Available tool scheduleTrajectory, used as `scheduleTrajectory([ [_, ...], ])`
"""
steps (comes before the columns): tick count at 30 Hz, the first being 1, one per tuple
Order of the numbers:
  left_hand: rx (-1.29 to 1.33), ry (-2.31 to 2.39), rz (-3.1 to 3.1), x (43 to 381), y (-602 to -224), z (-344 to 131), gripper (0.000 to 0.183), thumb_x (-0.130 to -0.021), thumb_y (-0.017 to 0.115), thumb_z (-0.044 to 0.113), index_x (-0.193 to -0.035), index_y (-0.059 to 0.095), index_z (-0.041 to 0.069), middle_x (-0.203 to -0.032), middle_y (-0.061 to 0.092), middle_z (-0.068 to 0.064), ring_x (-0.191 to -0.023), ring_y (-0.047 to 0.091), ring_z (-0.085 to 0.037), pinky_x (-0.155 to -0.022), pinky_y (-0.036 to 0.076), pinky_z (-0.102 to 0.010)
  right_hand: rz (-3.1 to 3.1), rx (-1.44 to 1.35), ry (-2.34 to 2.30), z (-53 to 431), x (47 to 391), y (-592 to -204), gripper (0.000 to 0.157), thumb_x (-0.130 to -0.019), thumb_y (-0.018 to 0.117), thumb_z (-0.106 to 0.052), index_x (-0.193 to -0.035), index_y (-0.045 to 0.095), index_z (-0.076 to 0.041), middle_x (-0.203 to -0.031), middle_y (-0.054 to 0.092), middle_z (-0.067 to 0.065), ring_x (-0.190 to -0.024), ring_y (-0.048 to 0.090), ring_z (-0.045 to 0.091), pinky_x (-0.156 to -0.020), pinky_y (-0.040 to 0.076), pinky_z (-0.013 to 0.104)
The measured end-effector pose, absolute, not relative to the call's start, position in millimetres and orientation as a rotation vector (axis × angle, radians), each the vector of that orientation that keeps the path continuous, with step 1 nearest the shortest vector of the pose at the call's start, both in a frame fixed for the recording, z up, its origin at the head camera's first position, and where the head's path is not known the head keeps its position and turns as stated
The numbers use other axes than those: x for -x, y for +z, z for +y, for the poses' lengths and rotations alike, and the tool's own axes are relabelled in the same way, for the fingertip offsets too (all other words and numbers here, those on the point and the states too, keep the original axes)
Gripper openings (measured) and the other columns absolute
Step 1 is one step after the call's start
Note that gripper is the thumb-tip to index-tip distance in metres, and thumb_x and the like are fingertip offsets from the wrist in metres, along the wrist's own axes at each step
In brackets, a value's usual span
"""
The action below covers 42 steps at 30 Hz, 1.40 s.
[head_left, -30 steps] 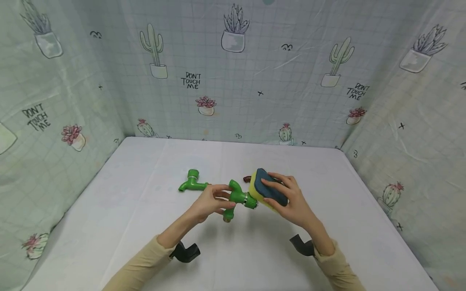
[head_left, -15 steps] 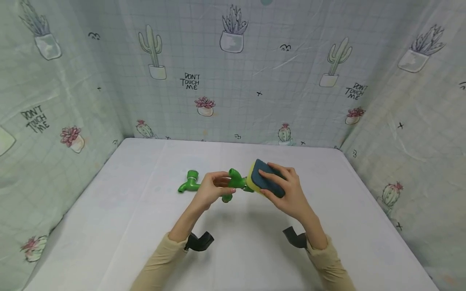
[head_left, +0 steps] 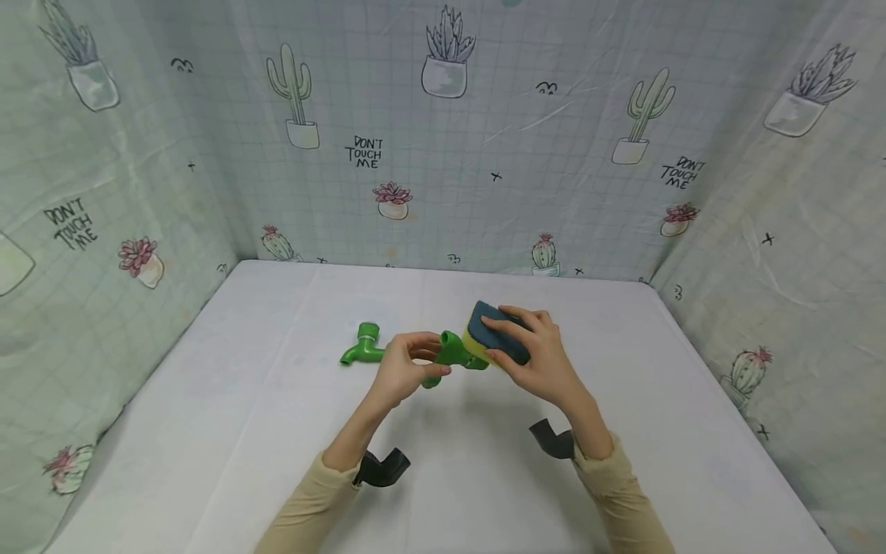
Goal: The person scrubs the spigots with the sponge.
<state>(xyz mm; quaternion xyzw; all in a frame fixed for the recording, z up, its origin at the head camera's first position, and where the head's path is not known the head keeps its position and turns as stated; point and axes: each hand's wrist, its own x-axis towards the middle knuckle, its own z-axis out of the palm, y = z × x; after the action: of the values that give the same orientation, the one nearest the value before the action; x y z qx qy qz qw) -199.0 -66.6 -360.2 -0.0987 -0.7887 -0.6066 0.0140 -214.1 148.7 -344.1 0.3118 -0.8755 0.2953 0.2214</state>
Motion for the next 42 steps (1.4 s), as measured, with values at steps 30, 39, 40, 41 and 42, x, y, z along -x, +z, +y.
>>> scheduleTrajectory([
  [30, 0.182, -1.834, -2.403, 206.7, -369.7, -72.5, 0.035, -0.068, 0.071, -0.005, -0.101, 0.066, 0.0, -0.095, 0.067, -0.018, -0.088, 0.063, -0.03, -0.074, 0.054, -0.039, -2.466, -0.865, 0.885, 147.1, 206.3, -356.2, 0.041, -0.073, 0.073, -0.023, -0.113, 0.062, -0.017, -0.124, 0.051, 0.013, -0.097, 0.042, 0.025, -0.078, 0.04, 0.048],
  [39, 0.344, -1.903, -2.484, 201.1, -365.9, -73.7, 0.035, -0.069, 0.071, -0.002, -0.104, 0.065, 0.002, -0.098, 0.065, -0.017, -0.087, 0.063, -0.027, -0.068, 0.055, -0.032, -2.502, -0.836, 0.922, 145.6, 215.8, -351.7, 0.04, -0.077, 0.07, -0.023, -0.115, 0.06, -0.017, -0.123, 0.052, 0.014, -0.097, 0.043, 0.027, -0.078, 0.043, 0.047],
  [40, 0.358, -1.939, -2.484, 200.7, -365.9, -74.3, 0.037, -0.07, 0.071, -0.001, -0.106, 0.063, 0.001, -0.1, 0.064, -0.019, -0.086, 0.064, -0.027, -0.068, 0.055, -0.032, -2.502, -0.829, 0.926, 145.5, 216.4, -351.7, 0.04, -0.077, 0.07, -0.023, -0.115, 0.06, -0.016, -0.124, 0.052, 0.014, -0.098, 0.043, 0.027, -0.078, 0.044, 0.047],
  [41, 0.356, -1.987, -2.486, 200.6, -366.2, -75.0, 0.039, -0.07, 0.071, 0.0, -0.108, 0.062, 0.001, -0.102, 0.062, -0.02, -0.085, 0.064, -0.026, -0.067, 0.055, -0.033, -2.499, -0.822, 0.932, 145.5, 216.7, -351.9, 0.041, -0.077, 0.07, -0.023, -0.116, 0.06, -0.016, -0.124, 0.051, 0.014, -0.098, 0.043, 0.028, -0.078, 0.044, 0.046],
  [42, 0.348, -2.03, -2.493, 200.7, -366.7, -75.7, 0.041, -0.07, 0.071, 0.001, -0.11, 0.061, 0.002, -0.103, 0.061, -0.02, -0.083, 0.065, -0.025, -0.065, 0.055, -0.033, -2.492, -0.814, 0.939, 145.4, 216.7, -352.1, 0.042, -0.076, 0.07, -0.022, -0.116, 0.06, -0.015, -0.124, 0.051, 0.014, -0.098, 0.042, 0.028, -0.078, 0.044, 0.046],
])
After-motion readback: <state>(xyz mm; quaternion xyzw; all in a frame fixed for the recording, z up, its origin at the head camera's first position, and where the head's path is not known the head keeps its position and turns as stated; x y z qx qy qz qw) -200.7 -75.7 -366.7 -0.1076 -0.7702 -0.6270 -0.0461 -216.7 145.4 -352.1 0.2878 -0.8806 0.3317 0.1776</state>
